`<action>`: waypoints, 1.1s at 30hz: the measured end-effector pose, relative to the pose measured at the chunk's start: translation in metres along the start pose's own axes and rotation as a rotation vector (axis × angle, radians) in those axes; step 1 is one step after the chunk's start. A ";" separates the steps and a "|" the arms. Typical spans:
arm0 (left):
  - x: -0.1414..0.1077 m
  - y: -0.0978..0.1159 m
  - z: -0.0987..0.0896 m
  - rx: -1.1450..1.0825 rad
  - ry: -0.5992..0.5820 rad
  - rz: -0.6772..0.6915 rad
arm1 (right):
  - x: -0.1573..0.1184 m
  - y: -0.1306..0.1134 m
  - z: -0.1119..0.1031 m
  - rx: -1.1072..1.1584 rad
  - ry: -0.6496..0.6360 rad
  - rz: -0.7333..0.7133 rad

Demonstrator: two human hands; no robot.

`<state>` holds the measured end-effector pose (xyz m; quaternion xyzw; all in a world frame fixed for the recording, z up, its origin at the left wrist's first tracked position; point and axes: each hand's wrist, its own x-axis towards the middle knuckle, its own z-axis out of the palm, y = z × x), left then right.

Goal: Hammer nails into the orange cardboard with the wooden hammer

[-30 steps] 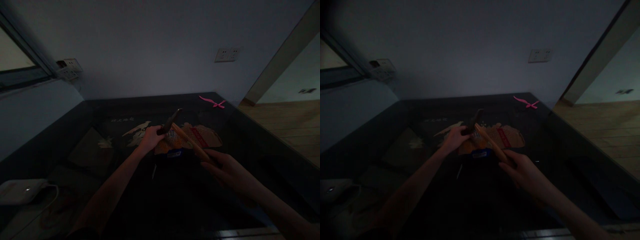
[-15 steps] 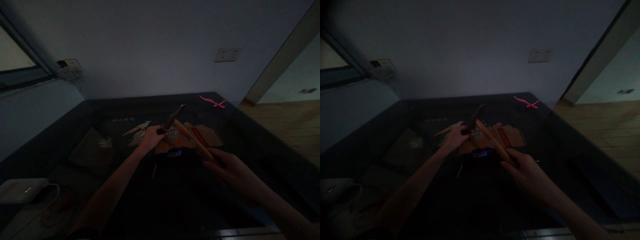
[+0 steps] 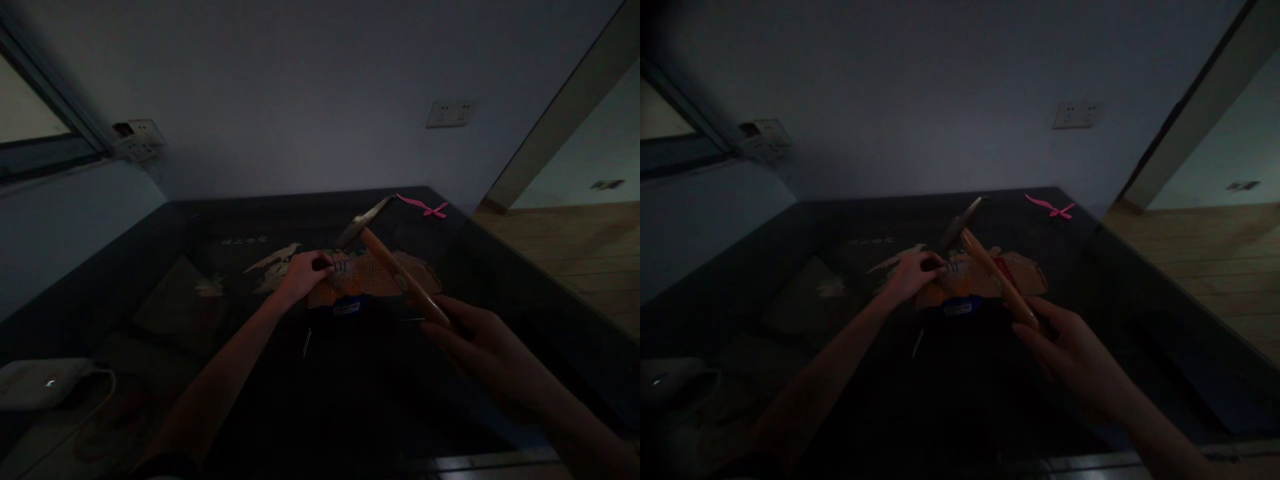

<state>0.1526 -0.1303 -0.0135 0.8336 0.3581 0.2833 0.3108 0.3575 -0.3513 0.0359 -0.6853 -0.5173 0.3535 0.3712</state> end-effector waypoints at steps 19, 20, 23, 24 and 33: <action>-0.110 0.020 -0.054 0.383 -0.364 -0.273 | -0.023 0.066 0.032 0.336 0.213 0.218; -0.111 0.018 -0.044 0.423 -0.401 -0.287 | -0.022 0.067 0.035 0.353 0.240 0.206; -0.107 0.015 -0.017 0.529 -0.445 -0.312 | -0.020 0.069 0.039 0.329 0.260 0.176; -0.105 0.015 -0.011 0.558 -0.446 -0.317 | -0.020 0.071 0.039 0.309 0.257 0.164; -0.100 0.011 -0.002 0.630 -0.461 -0.320 | -0.024 0.083 0.039 0.326 0.306 0.139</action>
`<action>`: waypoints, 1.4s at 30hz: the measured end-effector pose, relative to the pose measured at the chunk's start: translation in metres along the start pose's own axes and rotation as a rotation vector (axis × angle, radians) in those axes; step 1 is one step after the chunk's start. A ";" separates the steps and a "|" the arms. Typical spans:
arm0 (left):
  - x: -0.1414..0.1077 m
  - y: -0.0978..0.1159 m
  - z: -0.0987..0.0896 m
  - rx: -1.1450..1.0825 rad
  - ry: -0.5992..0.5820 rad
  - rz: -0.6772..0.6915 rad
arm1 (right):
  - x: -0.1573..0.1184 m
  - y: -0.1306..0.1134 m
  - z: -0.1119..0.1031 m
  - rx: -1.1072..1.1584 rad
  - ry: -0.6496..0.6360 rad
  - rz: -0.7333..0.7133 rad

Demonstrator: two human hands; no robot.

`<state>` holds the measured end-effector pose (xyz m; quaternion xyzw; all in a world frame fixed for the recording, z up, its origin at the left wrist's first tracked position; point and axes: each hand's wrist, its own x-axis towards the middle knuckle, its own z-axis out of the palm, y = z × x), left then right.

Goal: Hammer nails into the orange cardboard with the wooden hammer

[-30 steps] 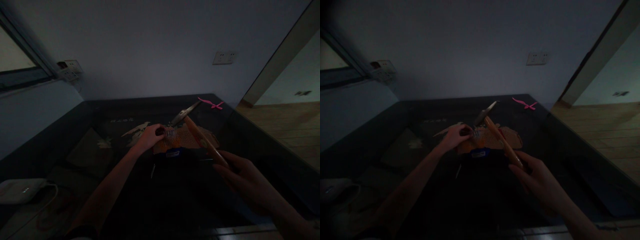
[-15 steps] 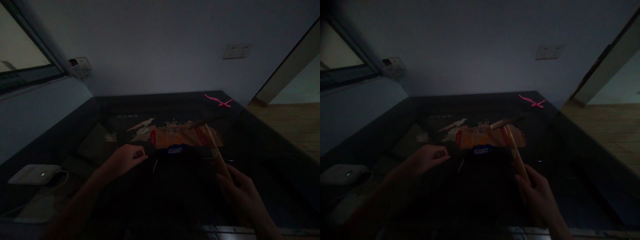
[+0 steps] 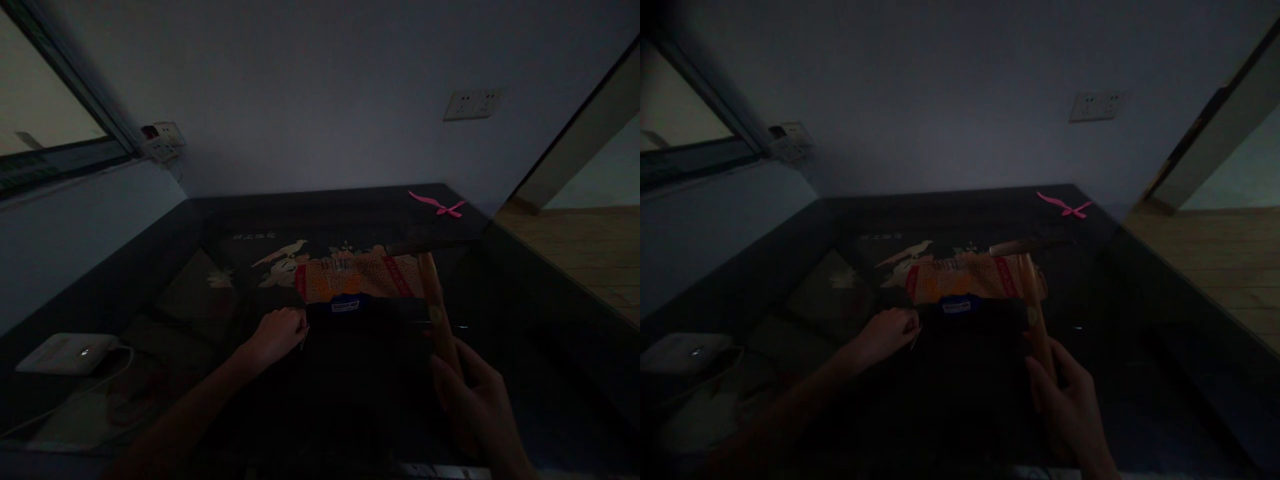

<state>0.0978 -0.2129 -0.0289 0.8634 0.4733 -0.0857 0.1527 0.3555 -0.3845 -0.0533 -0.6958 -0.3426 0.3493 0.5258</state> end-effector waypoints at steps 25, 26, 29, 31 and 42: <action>-0.014 0.008 -0.067 -0.362 0.176 0.546 | 0.000 0.008 0.000 0.021 -0.005 0.067; -0.006 0.013 -0.075 -0.396 0.263 0.552 | 0.000 0.007 0.000 0.024 -0.004 0.066; 0.033 0.027 -0.087 -0.540 0.503 0.520 | 0.000 0.008 0.000 0.036 -0.010 0.056; 0.061 0.035 -0.085 -0.634 0.587 0.516 | 0.002 0.011 0.000 0.013 -0.006 0.032; 0.104 0.039 -0.051 -0.735 0.540 0.501 | 0.000 0.004 0.004 0.016 0.008 0.021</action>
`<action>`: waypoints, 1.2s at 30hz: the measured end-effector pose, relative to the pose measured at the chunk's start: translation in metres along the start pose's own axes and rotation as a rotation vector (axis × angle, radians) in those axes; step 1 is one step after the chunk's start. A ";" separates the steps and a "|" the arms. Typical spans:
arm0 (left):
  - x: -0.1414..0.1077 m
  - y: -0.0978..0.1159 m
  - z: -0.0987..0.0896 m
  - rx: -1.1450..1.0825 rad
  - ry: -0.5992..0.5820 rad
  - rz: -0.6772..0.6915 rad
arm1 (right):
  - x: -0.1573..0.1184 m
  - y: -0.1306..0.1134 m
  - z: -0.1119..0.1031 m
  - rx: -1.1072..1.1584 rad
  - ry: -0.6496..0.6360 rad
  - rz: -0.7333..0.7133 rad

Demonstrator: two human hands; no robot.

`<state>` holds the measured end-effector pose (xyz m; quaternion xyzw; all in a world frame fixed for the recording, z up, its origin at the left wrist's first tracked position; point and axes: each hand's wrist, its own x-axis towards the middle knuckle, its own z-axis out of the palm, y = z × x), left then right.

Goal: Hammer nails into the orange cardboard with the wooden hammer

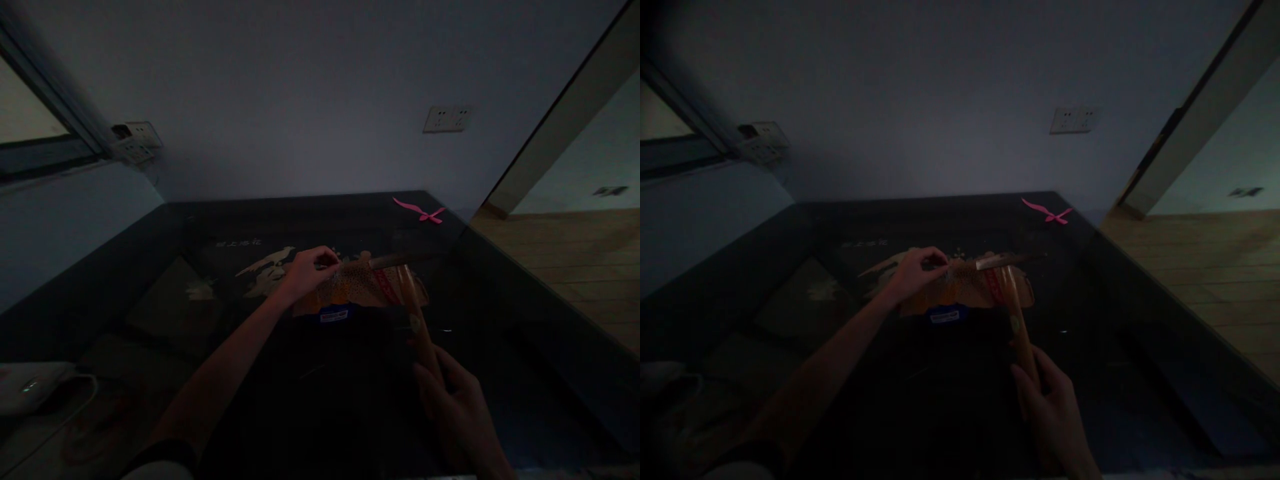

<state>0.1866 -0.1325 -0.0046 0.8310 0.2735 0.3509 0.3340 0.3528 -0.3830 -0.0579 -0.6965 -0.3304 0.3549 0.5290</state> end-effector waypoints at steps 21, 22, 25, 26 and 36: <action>-0.005 -0.009 0.007 0.091 -0.026 0.044 | 0.007 -0.034 -0.015 -0.234 -0.070 -0.092; -0.005 -0.010 0.007 0.094 -0.025 0.033 | 0.008 -0.046 -0.020 -0.292 -0.076 -0.140; -0.005 -0.010 0.009 0.065 -0.022 0.000 | 0.012 -0.082 -0.029 -0.480 -0.140 -0.300; -0.005 -0.010 0.009 0.049 -0.021 -0.005 | 0.014 -0.092 -0.030 -0.530 -0.158 -0.341; -0.004 -0.008 0.007 0.097 -0.027 -0.081 | 0.028 -0.101 -0.019 -0.771 -0.222 -0.517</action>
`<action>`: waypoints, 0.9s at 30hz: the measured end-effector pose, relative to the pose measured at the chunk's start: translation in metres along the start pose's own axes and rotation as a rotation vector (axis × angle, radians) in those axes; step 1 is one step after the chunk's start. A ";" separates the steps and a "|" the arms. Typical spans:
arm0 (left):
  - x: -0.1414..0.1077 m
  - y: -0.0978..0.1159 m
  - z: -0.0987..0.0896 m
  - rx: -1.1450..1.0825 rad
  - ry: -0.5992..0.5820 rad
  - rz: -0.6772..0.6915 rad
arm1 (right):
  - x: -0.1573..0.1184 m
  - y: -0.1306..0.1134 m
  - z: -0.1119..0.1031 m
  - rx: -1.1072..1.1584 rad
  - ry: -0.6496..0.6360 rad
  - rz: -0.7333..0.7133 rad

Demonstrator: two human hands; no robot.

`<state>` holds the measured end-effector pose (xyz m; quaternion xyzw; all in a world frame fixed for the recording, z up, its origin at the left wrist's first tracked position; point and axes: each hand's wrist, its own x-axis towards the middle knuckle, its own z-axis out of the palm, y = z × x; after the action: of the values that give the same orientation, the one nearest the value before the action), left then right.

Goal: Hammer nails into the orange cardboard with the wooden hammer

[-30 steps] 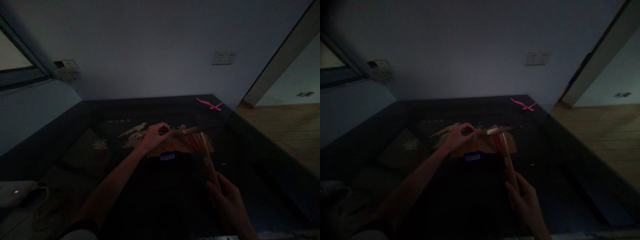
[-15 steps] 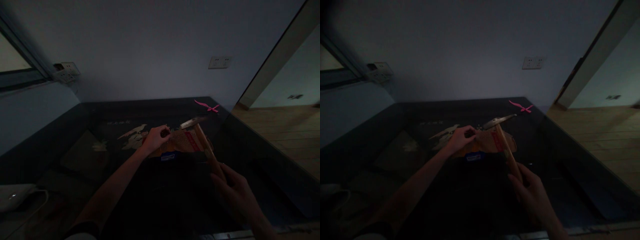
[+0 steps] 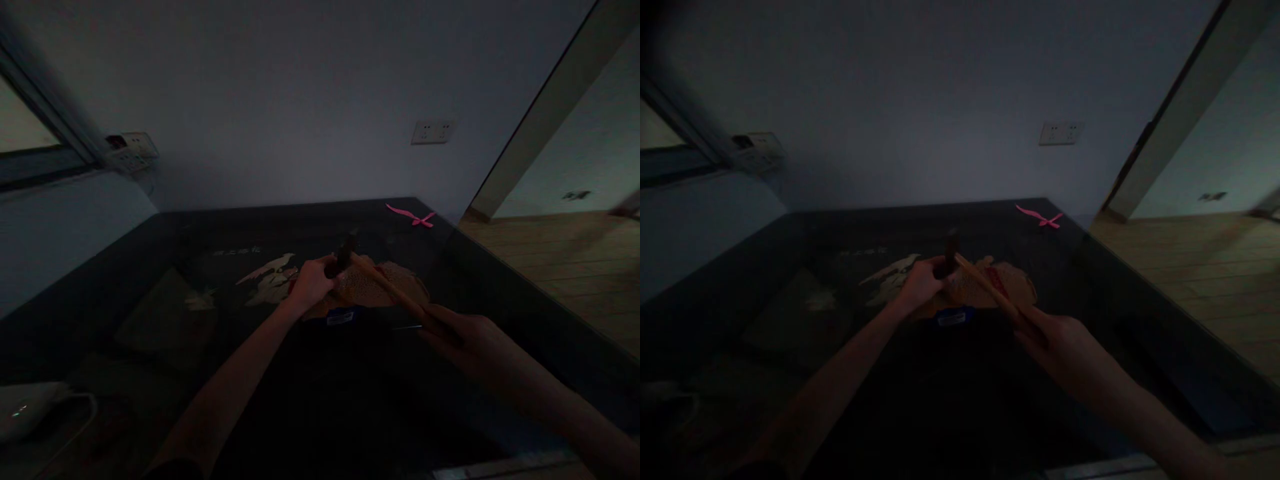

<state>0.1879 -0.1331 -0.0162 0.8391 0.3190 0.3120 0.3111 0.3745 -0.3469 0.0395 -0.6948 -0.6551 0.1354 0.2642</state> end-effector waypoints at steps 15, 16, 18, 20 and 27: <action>0.000 -0.001 0.000 0.008 0.006 0.017 | -0.002 0.003 -0.005 -0.006 0.036 0.043; 0.000 -0.001 0.000 -0.005 0.006 0.014 | -0.003 0.003 -0.005 -0.001 0.044 0.042; 0.000 -0.001 0.000 0.009 0.005 0.006 | -0.002 0.003 -0.004 0.002 0.029 0.037; -0.001 0.001 -0.001 0.051 0.004 -0.002 | -0.001 0.005 -0.001 -0.004 -0.007 0.029; -0.001 0.001 -0.001 0.026 -0.005 0.005 | -0.004 0.007 0.000 -0.023 0.027 0.014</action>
<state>0.1867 -0.1341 -0.0153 0.8447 0.3202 0.3064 0.3001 0.3795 -0.3503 0.0349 -0.7039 -0.6483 0.1205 0.2640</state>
